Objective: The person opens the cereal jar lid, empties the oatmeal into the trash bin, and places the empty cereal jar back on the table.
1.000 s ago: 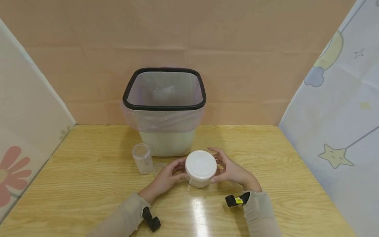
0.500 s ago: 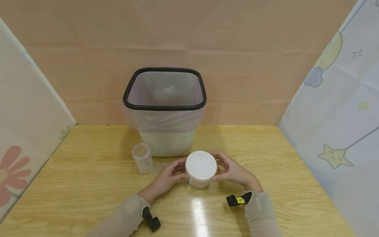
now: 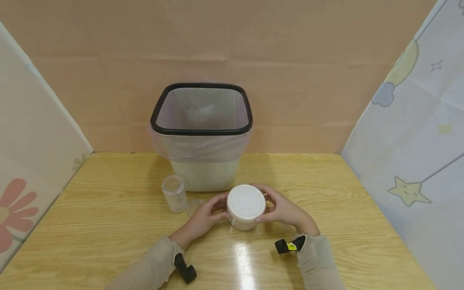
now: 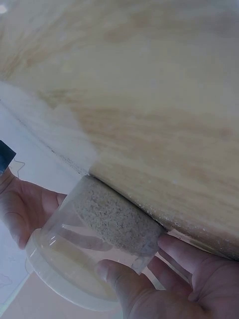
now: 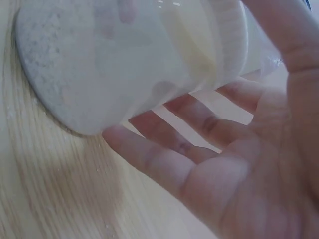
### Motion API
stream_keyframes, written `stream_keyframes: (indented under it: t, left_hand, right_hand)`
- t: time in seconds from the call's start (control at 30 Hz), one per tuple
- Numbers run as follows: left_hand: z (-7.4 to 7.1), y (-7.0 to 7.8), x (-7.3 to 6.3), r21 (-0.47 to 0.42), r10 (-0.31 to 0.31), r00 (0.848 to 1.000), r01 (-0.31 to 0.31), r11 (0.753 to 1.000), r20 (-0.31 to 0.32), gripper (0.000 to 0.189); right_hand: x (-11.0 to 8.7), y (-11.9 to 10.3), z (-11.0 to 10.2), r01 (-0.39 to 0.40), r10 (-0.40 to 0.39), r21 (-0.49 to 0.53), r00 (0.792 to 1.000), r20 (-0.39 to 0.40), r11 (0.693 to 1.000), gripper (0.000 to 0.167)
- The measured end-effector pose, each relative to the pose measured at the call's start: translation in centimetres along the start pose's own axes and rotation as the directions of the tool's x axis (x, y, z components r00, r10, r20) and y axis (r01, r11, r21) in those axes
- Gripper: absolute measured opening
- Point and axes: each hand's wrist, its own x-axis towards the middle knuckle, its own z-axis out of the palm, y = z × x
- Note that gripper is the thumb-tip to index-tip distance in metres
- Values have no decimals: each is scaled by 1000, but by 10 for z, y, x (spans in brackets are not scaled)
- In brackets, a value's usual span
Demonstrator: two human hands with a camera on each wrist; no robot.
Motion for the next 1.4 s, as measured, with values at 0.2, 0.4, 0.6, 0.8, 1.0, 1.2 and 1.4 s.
stream_keyframes:
  t: [0.2, 0.4, 0.6, 0.8, 1.0, 1.2, 1.4]
  left_hand:
    - [0, 1, 0, -10, 6, 1000, -6, 1000, -1, 55]
    - [0, 1, 0, -18, 11, 1000, -11, 1000, 3, 54]
    - [0, 0, 1, -34, 11, 1000, -10, 999, 10, 54]
    - [-1, -1, 1, -27, 8, 1000, -7, 1000, 8, 54]
    - [-1, -2, 1, -17, 10, 1000, -10, 1000, 5, 54]
    - [0, -3, 1, -12, 11, 1000, -11, 1000, 4, 54]
    - [0, -3, 1, -2, 10, 1000, -10, 1000, 16, 54]
  right_hand:
    - [-2, 2, -2, 5, -5, 8, 1000, -30, 1000, 85]
    - [-4, 3, -5, 33, -33, 46, 999, 9, 998, 76]
    - [-2, 5, -6, 38, -43, 76, 997, 68, 996, 86]
    - [2, 1, -1, 32, -31, -18, 998, 52, 999, 100]
    - [1, 0, 1, 6, -5, -62, 1000, 6, 998, 99]
    - [-1, 3, -2, 5, -6, -33, 1000, -6, 999, 87]
    - [-4, 5, -6, 27, -31, 62, 997, 63, 998, 88]
